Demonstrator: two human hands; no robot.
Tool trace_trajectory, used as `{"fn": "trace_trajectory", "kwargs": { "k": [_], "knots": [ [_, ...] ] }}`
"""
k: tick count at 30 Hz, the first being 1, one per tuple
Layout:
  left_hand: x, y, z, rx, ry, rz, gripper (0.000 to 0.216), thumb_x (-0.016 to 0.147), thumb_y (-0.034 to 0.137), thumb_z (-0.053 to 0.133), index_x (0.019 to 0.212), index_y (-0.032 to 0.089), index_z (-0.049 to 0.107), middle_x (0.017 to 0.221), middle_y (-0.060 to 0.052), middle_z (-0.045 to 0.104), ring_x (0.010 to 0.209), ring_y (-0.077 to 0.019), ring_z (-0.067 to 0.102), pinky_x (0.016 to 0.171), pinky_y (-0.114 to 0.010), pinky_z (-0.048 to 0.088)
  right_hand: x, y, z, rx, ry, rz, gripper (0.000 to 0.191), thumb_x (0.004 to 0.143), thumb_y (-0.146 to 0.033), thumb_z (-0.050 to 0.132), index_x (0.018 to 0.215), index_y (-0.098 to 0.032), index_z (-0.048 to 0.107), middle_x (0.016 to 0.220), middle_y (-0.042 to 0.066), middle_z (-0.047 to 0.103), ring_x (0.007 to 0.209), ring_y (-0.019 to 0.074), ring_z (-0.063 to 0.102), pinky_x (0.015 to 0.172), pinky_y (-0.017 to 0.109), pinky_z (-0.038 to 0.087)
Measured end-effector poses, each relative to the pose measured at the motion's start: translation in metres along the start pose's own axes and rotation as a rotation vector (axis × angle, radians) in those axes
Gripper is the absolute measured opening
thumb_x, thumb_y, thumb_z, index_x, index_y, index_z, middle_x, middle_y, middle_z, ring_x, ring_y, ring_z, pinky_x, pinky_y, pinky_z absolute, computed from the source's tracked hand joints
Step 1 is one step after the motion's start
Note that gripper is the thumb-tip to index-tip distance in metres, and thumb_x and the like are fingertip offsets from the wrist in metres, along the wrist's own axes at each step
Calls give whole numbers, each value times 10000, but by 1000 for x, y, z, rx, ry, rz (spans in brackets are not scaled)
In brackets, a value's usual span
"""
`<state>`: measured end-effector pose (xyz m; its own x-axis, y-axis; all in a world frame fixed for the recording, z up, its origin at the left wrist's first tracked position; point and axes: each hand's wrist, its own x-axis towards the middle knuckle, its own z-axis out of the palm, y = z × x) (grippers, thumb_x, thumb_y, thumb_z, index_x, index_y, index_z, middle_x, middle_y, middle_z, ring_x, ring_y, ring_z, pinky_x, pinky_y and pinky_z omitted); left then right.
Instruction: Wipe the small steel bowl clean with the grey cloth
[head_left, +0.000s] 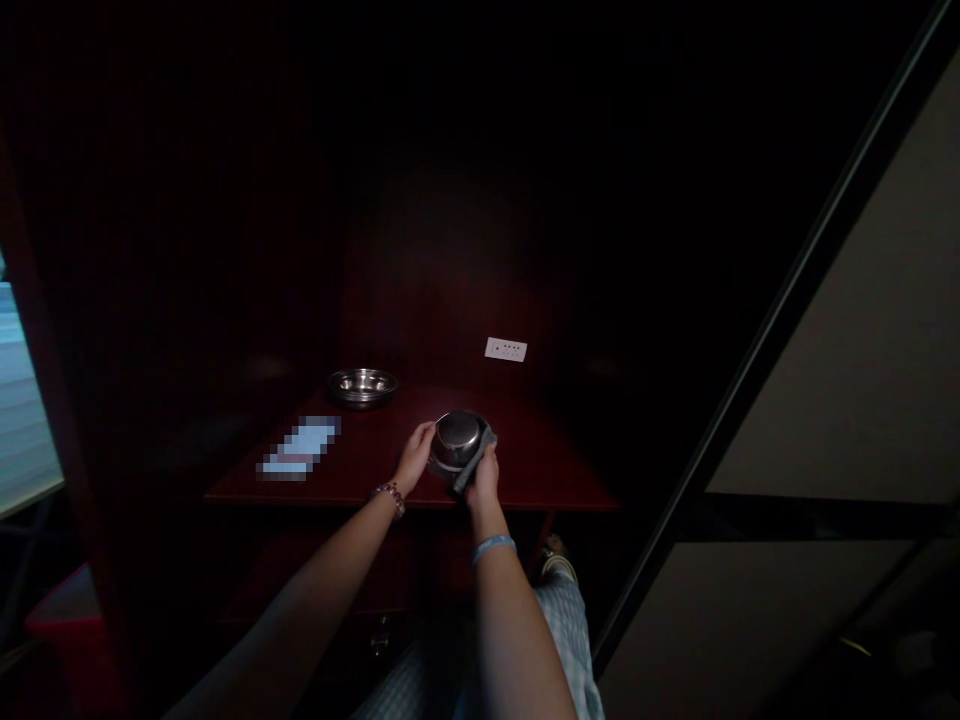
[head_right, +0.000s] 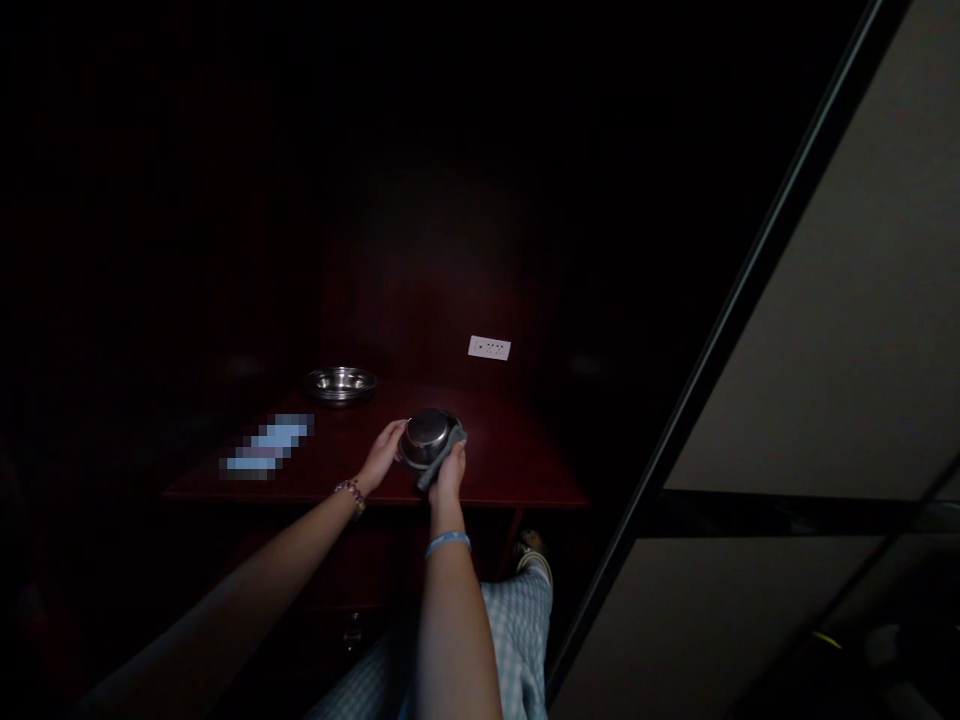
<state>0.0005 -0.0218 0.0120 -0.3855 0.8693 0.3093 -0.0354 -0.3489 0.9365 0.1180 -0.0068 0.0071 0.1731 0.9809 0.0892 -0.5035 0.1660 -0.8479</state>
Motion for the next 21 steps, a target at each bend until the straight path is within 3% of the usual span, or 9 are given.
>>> {"fn": "trace_trajectory", "kwargs": {
  "k": [3, 6, 12, 17, 21],
  "knots": [
    [3, -1, -2, -46, 74, 75, 357, 799, 444, 506, 975, 166, 644, 1005, -80, 677, 872, -181, 617, 773, -280, 467, -8, -5, 5, -65, 21, 42, 392, 892, -434, 423, 1067, -140, 614, 1028, 82, 693, 922, 168, 645, 823, 270, 494],
    [6, -3, -4, -99, 90, 99, 373, 805, 461, 500, 970, 161, 649, 1044, -90, 676, 984, -204, 606, 911, -319, 430, -13, -10, 7, -131, -49, 8, 389, 888, -444, 429, 1056, -149, 619, 1039, 74, 690, 938, 161, 639, 821, 247, 484],
    [8, -6, -6, -173, 102, 43, 437, 794, 501, 511, 1021, 150, 640, 1139, -108, 651, 1065, -224, 586, 973, -347, 404, -15, -15, 4, -351, -146, -129, 449, 869, -518, 407, 946, -142, 642, 961, 94, 699, 881, 180, 632, 805, 258, 464],
    [6, -1, -7, -207, 116, -16, 528, 808, 575, 465, 1084, 154, 626, 1218, -114, 617, 1160, -242, 540, 1023, -359, 366, -20, -14, 5, -598, -152, -211, 469, 880, -524, 362, 882, -154, 650, 916, 108, 695, 842, 198, 625, 789, 272, 441],
    [1, 8, -6, -158, 69, 11, 535, 762, 573, 555, 1127, 186, 616, 1268, -92, 589, 1195, -237, 515, 1034, -341, 349, -25, -17, 8, -645, -139, -240, 483, 898, -508, 309, 912, -160, 643, 923, 110, 696, 838, 204, 629, 776, 272, 437]
  ]
}}
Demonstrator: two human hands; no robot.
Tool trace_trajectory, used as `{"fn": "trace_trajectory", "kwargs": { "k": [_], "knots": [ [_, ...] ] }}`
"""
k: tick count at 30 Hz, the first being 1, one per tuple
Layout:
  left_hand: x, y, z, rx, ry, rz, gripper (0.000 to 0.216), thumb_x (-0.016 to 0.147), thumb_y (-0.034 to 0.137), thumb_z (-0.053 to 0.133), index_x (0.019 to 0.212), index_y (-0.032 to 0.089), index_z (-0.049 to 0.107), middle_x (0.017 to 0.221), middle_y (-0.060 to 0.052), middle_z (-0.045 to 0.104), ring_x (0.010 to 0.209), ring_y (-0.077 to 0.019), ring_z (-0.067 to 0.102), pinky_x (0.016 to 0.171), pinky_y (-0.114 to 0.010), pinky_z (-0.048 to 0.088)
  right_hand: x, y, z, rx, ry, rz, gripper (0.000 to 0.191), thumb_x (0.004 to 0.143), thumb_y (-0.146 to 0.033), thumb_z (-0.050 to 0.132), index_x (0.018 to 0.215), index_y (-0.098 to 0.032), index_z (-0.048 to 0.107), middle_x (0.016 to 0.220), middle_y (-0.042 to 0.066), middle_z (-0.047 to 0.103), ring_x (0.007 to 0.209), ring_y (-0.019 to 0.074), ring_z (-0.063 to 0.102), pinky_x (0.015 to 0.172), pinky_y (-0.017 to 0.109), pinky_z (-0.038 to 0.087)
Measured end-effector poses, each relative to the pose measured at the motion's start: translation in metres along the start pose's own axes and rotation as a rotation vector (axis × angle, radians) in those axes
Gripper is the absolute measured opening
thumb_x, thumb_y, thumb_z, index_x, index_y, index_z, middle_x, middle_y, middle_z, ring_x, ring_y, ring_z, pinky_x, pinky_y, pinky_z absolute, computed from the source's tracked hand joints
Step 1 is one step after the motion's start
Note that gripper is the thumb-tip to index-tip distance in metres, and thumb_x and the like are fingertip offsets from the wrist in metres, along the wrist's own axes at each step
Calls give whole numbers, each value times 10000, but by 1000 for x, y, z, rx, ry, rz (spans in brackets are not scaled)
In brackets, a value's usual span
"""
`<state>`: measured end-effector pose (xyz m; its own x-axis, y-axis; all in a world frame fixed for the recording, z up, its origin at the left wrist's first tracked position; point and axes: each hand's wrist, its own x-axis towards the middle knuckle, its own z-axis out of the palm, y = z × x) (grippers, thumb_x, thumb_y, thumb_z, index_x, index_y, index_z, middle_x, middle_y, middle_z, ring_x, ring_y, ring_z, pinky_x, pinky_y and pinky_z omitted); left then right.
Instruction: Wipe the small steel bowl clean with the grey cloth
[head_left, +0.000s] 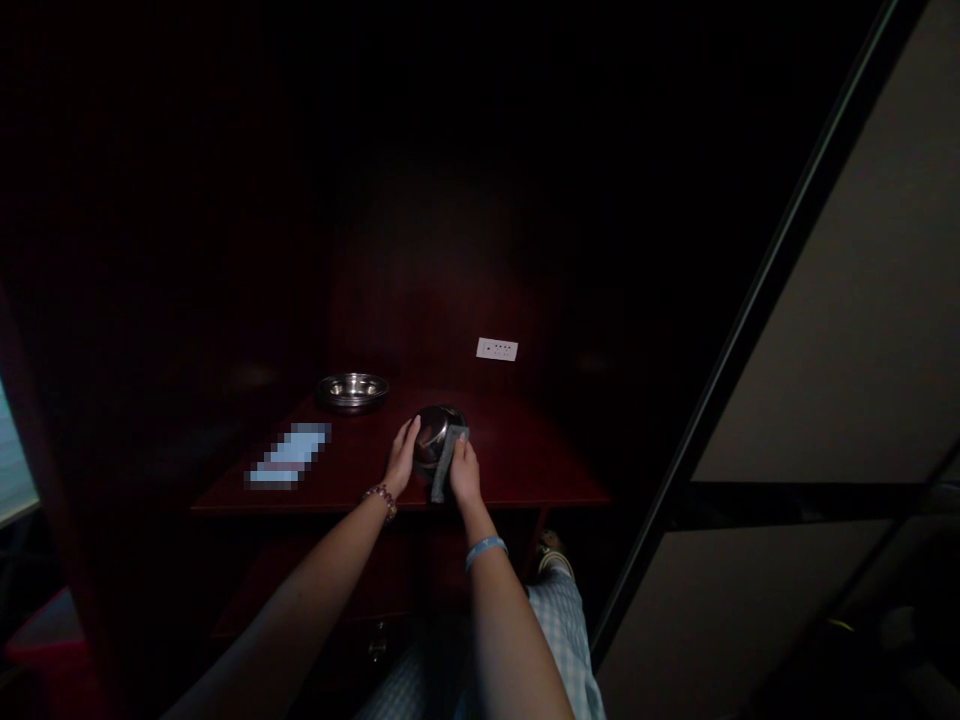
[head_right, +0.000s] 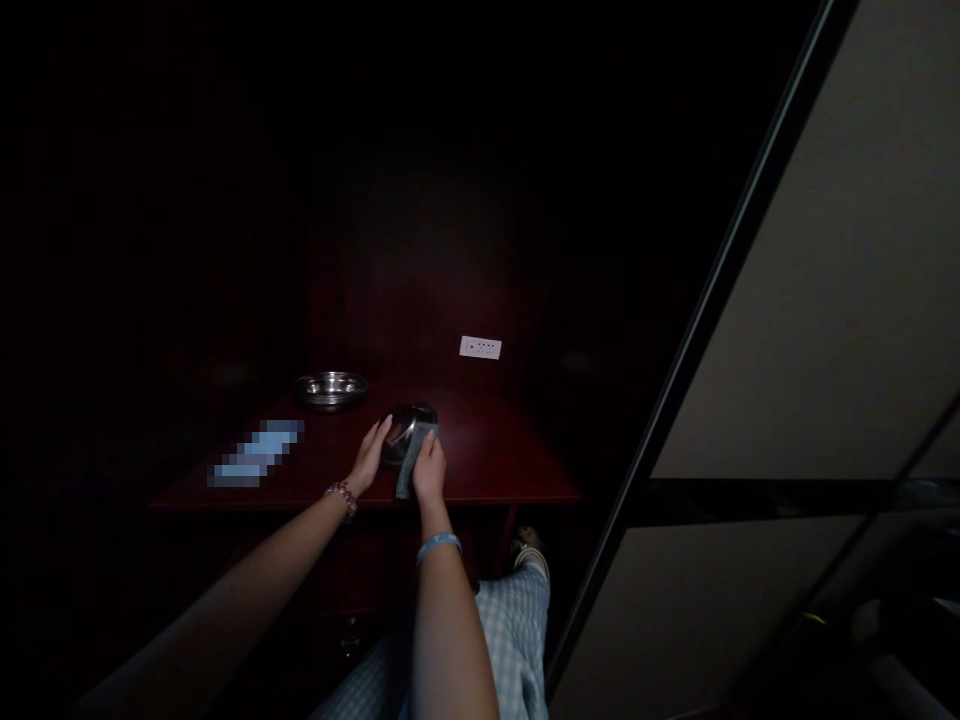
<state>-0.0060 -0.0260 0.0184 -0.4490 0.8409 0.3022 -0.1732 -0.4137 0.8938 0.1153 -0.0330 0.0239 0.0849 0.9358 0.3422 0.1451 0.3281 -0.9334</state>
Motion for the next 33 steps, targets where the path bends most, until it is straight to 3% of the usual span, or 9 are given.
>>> {"fn": "trace_trajectory", "kwargs": {
  "k": [5, 18, 23, 33],
  "knots": [
    [-5, 7, 3, 35, -152, -20, 566, 710, 578, 611, 1084, 154, 638, 1115, -109, 667, 1019, -248, 607, 919, -352, 426, -1, -6, -2, -13, 83, 33, 500, 910, -494, 276, 969, -157, 640, 950, 120, 698, 852, 211, 638, 758, 267, 434],
    [-8, 7, 4, 32, -179, -23, 457, 650, 551, 665, 827, 130, 688, 788, -57, 699, 720, -170, 611, 676, -257, 440, 11, 7, -6, 185, 266, 164, 393, 865, -459, 440, 824, -165, 698, 858, 103, 724, 862, 228, 647, 780, 275, 438],
    [-3, 0, 1, 84, -206, 30, 392, 670, 541, 638, 701, 152, 683, 708, -26, 678, 695, -161, 595, 679, -256, 427, 14, 7, -10, 194, 236, 195, 430, 868, -438, 405, 718, -152, 689, 734, 98, 717, 754, 217, 656, 688, 259, 443],
    [2, -5, -3, 2, -162, -21, 387, 657, 510, 647, 752, 139, 702, 815, -67, 722, 779, -202, 637, 767, -313, 463, 14, 5, -13, 312, 161, 306, 347, 836, -350, 439, 652, -170, 670, 710, 79, 712, 700, 196, 656, 634, 249, 469]
  ]
}}
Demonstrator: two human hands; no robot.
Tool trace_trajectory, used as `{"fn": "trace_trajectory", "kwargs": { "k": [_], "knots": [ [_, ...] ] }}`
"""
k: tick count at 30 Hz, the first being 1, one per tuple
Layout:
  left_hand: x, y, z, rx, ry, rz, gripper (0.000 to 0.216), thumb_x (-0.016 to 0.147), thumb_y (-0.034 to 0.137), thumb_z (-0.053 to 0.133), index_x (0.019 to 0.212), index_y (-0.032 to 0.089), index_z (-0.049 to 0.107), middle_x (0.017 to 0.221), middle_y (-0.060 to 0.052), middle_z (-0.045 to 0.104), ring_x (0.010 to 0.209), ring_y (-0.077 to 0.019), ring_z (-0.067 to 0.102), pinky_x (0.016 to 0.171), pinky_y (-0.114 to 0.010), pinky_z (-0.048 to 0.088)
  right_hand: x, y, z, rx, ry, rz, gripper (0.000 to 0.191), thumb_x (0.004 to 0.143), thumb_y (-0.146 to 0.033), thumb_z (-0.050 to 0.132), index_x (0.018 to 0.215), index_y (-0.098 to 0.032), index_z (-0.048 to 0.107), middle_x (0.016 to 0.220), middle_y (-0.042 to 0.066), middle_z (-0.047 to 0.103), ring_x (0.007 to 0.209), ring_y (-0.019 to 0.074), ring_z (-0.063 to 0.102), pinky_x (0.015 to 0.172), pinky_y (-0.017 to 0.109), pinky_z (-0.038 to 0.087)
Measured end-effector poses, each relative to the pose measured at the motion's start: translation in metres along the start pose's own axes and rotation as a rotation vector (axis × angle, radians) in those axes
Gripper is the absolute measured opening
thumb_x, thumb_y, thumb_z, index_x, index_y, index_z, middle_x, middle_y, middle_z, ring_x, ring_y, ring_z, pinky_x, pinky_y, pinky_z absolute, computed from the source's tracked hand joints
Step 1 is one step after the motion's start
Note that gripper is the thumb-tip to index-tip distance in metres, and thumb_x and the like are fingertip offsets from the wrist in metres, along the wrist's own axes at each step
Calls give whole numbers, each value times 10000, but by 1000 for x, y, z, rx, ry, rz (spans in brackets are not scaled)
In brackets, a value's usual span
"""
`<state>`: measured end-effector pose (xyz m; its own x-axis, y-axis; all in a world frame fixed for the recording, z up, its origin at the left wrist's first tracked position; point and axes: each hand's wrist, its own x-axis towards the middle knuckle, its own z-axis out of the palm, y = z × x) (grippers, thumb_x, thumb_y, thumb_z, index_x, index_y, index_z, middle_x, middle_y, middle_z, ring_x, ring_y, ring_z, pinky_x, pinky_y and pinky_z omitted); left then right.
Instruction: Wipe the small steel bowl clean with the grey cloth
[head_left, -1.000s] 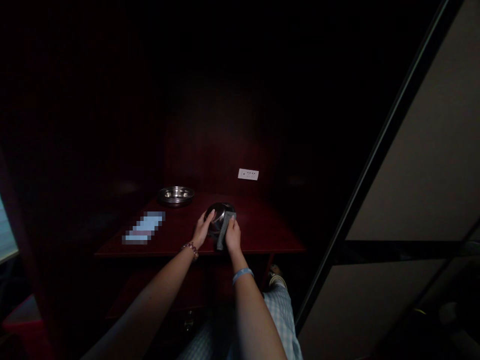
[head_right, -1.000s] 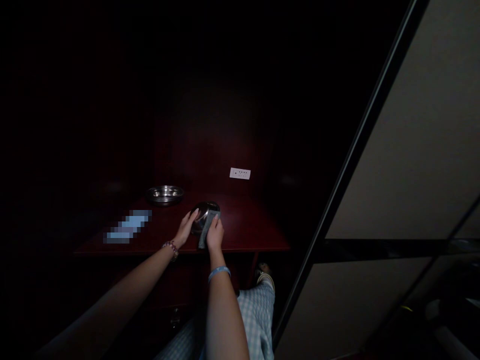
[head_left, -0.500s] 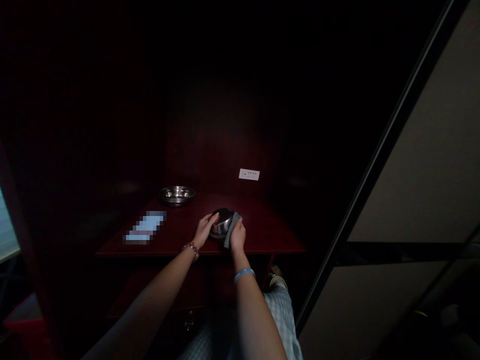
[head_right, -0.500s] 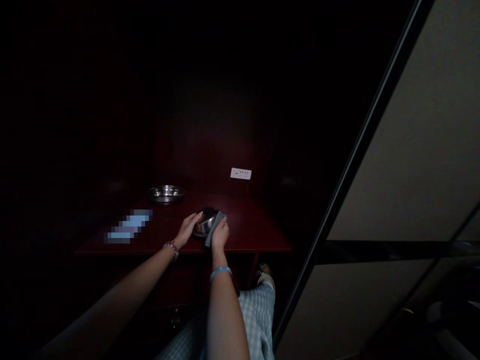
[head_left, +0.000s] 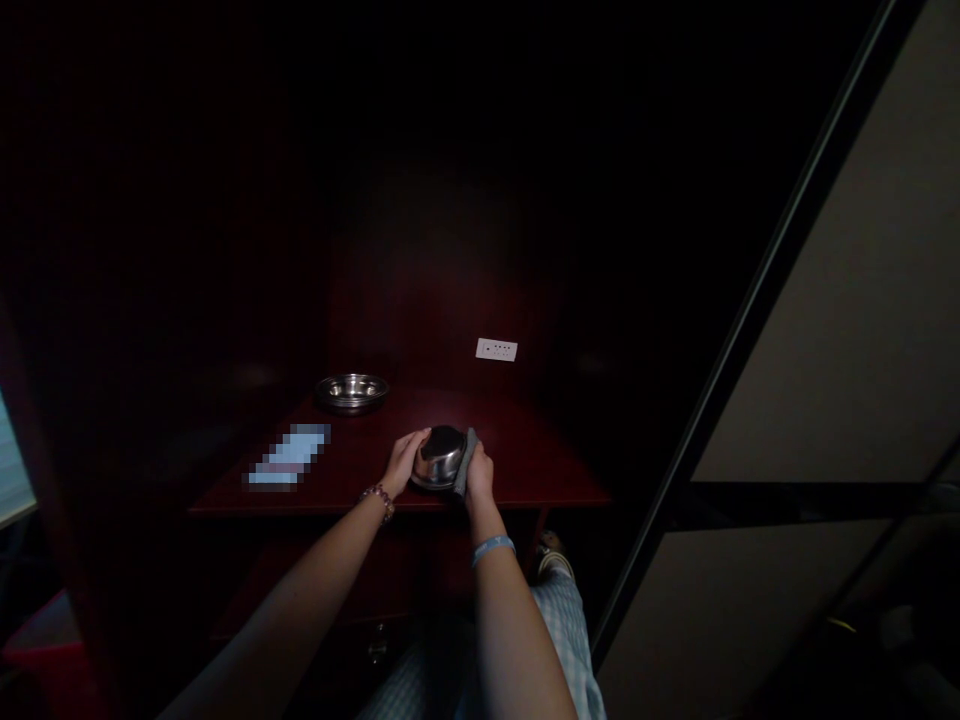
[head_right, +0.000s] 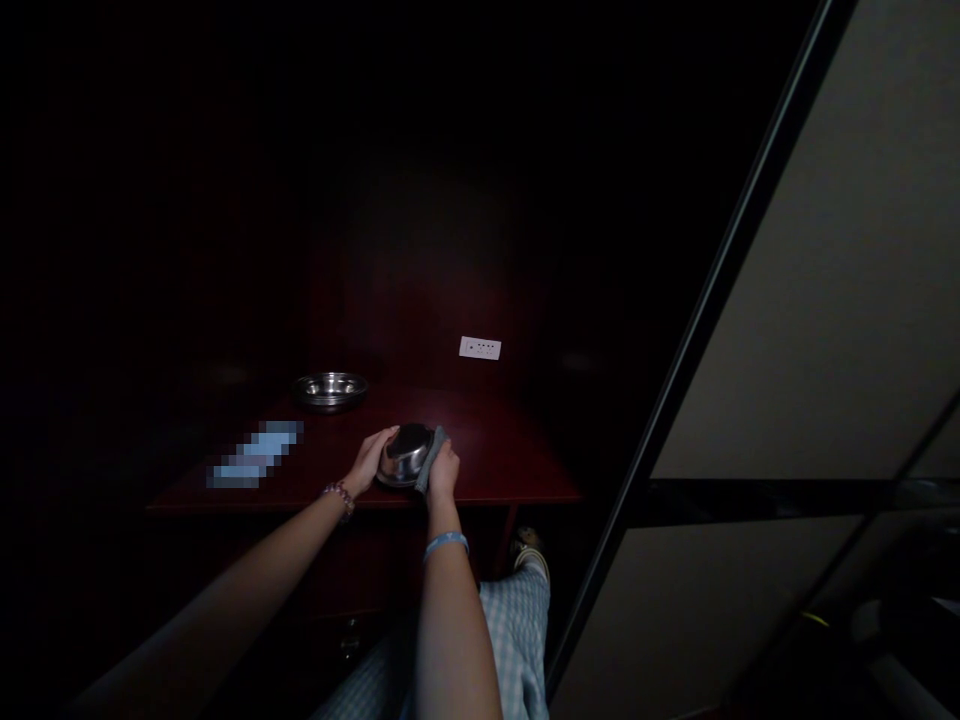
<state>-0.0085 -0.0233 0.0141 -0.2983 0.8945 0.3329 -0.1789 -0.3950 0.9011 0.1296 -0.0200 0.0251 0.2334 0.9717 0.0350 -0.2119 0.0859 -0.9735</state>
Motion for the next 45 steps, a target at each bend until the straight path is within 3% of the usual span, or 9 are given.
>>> {"fn": "trace_trajectory", "kwargs": {
  "k": [5, 12, 18, 23, 27, 32, 38, 45],
  "knots": [
    [1, -1, -1, -76, 80, -71, 473, 652, 568, 626, 800, 127, 707, 822, -88, 731, 781, -221, 660, 763, -331, 477, 0, 1, 0, -24, -15, 15, 344, 828, -352, 462, 589, -187, 644, 681, 66, 698, 653, 183, 636, 612, 255, 472],
    [-1, 3, 2, -82, 25, -94, 563, 651, 620, 602, 848, 105, 713, 851, -122, 734, 810, -248, 670, 778, -350, 483, 0, 1, -2, 62, -74, 53, 320, 837, -343, 467, 653, -178, 670, 691, 58, 703, 668, 172, 641, 628, 250, 482],
    [-1, 3, 4, -70, -29, -65, 548, 678, 600, 585, 906, 120, 718, 932, -117, 730, 909, -254, 654, 889, -373, 450, -1, 4, 4, 155, -16, 105, 313, 837, -352, 477, 731, -153, 694, 707, 60, 715, 706, 180, 665, 629, 243, 503],
    [1, 1, 5, -52, 11, -1, 499, 721, 560, 553, 943, 138, 702, 1066, -105, 697, 1032, -241, 611, 966, -365, 409, -2, 6, 11, 254, 40, 103, 367, 863, -407, 456, 818, -132, 694, 764, 77, 726, 738, 182, 677, 631, 236, 515],
    [1, -2, 7, -33, 42, 10, 433, 736, 537, 553, 922, 169, 684, 1035, -80, 697, 1022, -223, 608, 949, -340, 418, -2, 4, 12, 339, 71, 120, 433, 902, -437, 388, 979, -116, 667, 881, 90, 725, 828, 188, 681, 710, 268, 534],
    [-1, -1, 7, -9, 47, 4, 425, 754, 551, 542, 929, 182, 660, 993, -64, 690, 1005, -216, 601, 925, -315, 422, -6, 1, 14, 375, -16, 82, 436, 911, -441, 375, 1056, -122, 633, 955, 89, 714, 863, 178, 675, 782, 289, 527],
    [-3, 5, 7, -2, 50, 30, 463, 714, 561, 604, 985, 187, 634, 988, -58, 681, 962, -209, 615, 878, -312, 442, -12, -1, 14, 283, -103, 4, 423, 873, -475, 441, 1003, -122, 636, 941, 91, 715, 840, 179, 673, 749, 262, 521],
    [1, 1, 2, -31, 75, 29, 443, 645, 548, 666, 865, 163, 666, 899, -53, 698, 858, -183, 626, 829, -300, 443, -12, -3, 9, 221, -153, 42, 388, 878, -437, 445, 981, -122, 648, 977, 95, 709, 849, 172, 668, 739, 241, 506]
  ]
}}
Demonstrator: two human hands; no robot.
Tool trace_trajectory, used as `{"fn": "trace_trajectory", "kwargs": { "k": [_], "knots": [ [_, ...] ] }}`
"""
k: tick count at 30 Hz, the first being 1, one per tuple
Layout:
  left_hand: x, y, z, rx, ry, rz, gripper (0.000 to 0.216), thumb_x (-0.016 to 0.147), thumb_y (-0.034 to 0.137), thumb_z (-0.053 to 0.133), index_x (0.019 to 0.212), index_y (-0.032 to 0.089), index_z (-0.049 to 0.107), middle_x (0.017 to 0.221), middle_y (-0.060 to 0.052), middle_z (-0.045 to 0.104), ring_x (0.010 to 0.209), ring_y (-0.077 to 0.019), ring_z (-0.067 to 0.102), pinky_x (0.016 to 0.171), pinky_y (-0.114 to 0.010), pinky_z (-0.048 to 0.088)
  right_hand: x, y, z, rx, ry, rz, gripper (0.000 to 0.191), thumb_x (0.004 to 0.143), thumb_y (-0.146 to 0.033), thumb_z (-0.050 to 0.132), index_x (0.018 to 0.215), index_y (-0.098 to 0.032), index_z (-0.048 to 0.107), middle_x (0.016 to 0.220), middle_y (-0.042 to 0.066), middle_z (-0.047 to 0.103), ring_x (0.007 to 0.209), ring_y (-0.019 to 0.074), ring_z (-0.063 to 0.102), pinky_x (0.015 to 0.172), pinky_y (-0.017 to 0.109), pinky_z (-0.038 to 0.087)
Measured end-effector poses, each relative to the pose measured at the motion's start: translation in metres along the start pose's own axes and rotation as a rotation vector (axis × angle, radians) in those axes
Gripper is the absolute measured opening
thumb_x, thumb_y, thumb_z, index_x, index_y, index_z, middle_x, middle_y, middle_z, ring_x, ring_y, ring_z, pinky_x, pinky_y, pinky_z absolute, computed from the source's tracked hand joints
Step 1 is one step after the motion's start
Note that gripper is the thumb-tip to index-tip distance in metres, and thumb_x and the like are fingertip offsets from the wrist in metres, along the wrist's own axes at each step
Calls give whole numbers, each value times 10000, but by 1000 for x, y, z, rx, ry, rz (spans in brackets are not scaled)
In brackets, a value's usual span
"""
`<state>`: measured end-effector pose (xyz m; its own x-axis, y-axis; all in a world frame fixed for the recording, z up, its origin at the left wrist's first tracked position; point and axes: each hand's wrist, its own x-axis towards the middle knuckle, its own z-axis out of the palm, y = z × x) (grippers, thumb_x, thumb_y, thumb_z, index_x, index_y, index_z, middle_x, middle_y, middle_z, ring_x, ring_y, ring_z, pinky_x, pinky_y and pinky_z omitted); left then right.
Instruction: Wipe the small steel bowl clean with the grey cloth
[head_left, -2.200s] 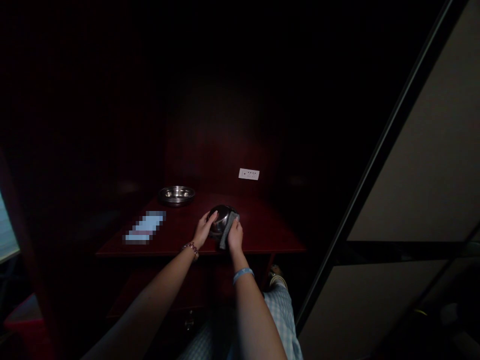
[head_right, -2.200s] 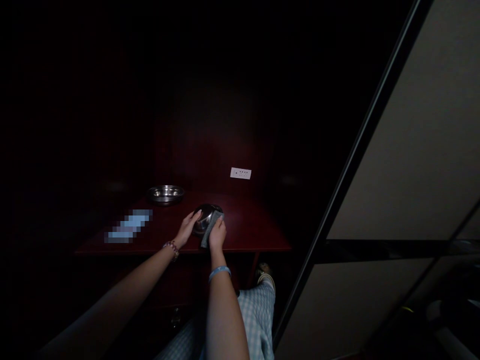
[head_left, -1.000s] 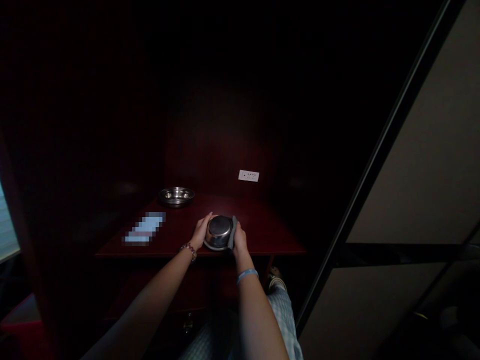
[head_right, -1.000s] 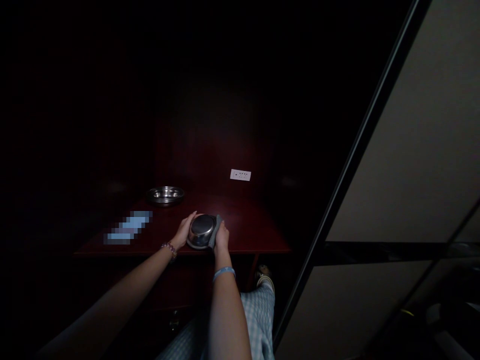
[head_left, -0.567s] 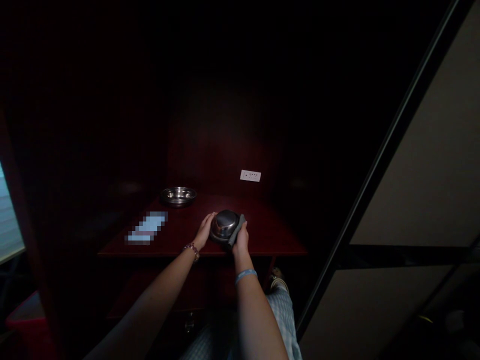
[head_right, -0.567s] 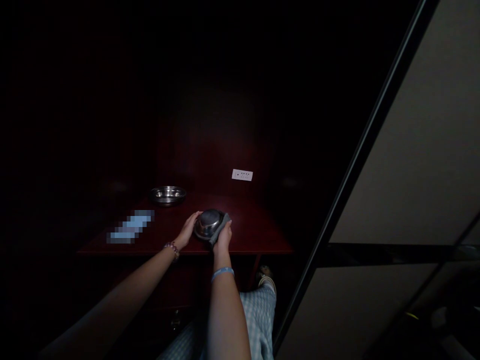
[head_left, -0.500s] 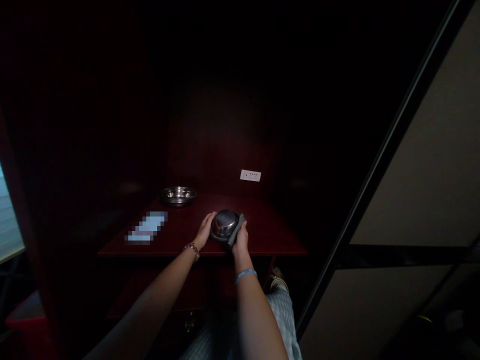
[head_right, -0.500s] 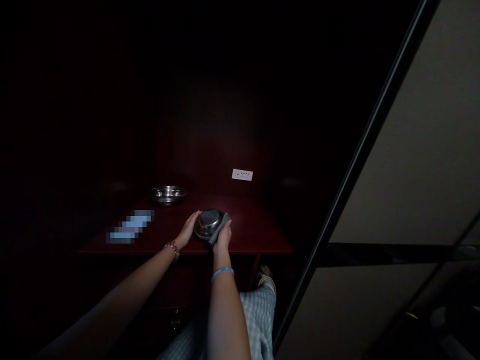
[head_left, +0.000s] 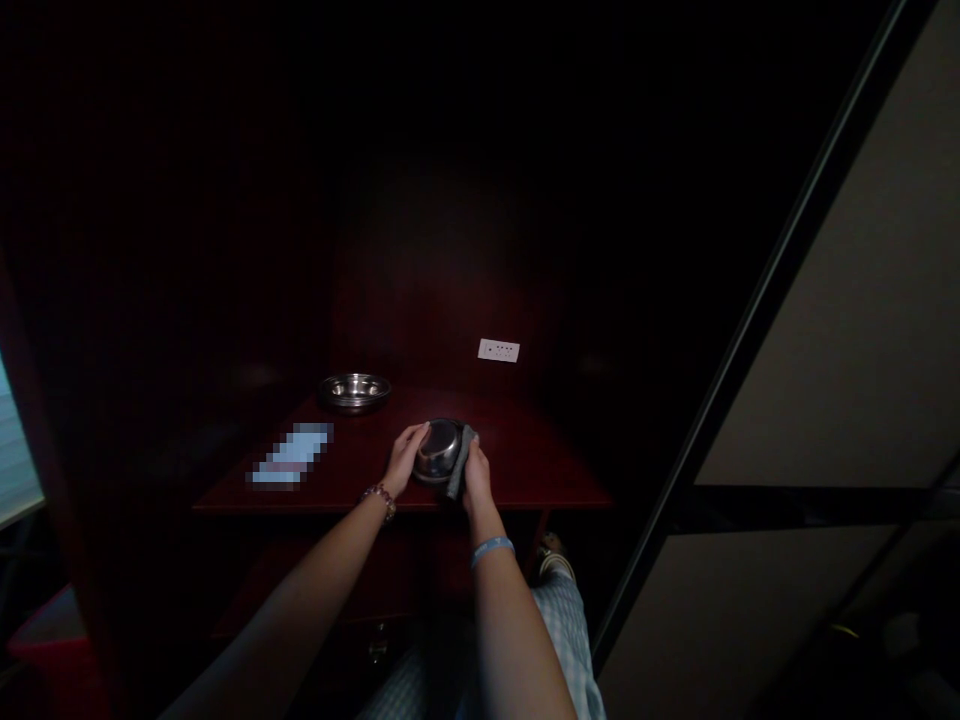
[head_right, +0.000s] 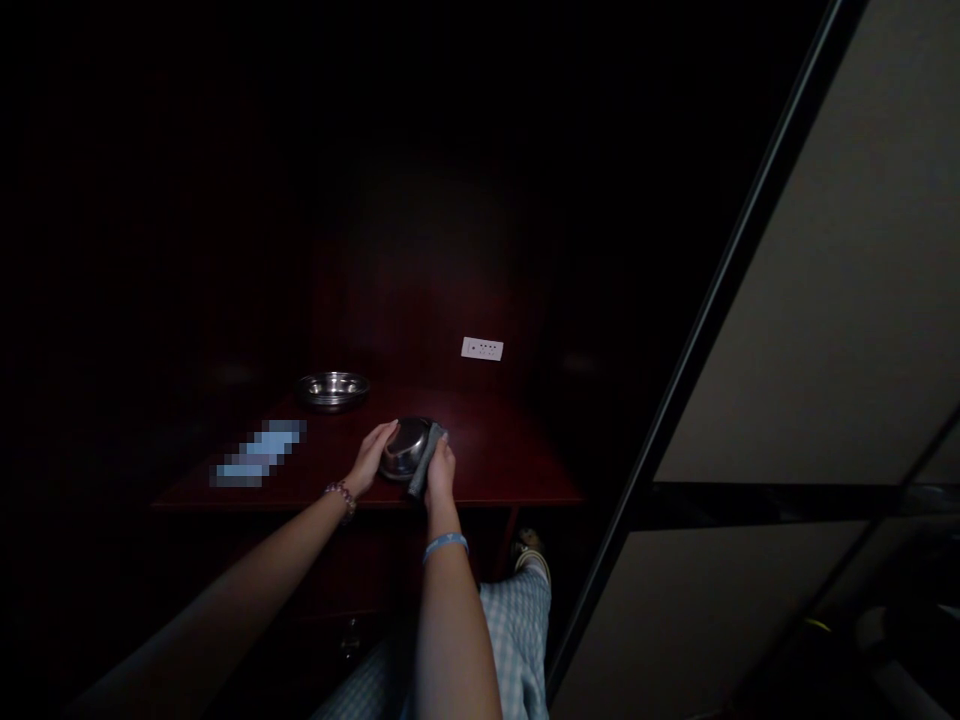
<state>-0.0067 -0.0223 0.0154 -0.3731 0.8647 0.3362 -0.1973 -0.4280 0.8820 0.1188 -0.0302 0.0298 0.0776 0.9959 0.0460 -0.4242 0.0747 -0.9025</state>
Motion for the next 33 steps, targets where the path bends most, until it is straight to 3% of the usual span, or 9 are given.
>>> {"fn": "trace_trajectory", "kwargs": {
  "k": [6, 13, 19, 26, 33],
  "knots": [
    [1, 0, -3, -41, -23, -31, 434, 623, 535, 676, 802, 140, 692, 828, -50, 708, 792, -180, 626, 779, -296, 449, -1, -6, -2, -18, -10, 60, 388, 866, -425, 472, 925, -100, 676, 881, 94, 721, 811, 181, 666, 721, 247, 504],
    [2, 0, -2, -67, 44, -112, 444, 620, 539, 665, 783, 128, 707, 809, -79, 723, 773, -206, 648, 766, -318, 461, 1, -8, -10, -111, -20, 133, 376, 877, -401, 444, 865, -120, 693, 829, 95, 721, 770, 189, 670, 698, 267, 505],
    [2, -1, -3, -44, -23, -150, 509, 625, 582, 645, 805, 111, 715, 803, -104, 729, 767, -231, 659, 747, -327, 466, 7, 0, -13, -164, 27, 121, 375, 875, -396, 444, 836, -119, 693, 819, 100, 721, 753, 190, 671, 655, 258, 502],
    [5, -6, -2, -75, -117, -130, 550, 671, 594, 593, 915, 116, 710, 959, -120, 723, 930, -248, 646, 892, -351, 437, 12, 7, -9, -17, 105, 142, 365, 889, -364, 447, 927, -97, 693, 799, 85, 723, 756, 180, 669, 683, 251, 502],
    [5, -9, 0, -72, -3, -57, 489, 685, 569, 589, 891, 138, 696, 966, -94, 713, 929, -230, 632, 880, -340, 442, 12, 13, -3, 114, 74, 110, 419, 896, -436, 439, 1046, -109, 654, 897, 83, 723, 806, 174, 672, 728, 265, 517]
  ]
}}
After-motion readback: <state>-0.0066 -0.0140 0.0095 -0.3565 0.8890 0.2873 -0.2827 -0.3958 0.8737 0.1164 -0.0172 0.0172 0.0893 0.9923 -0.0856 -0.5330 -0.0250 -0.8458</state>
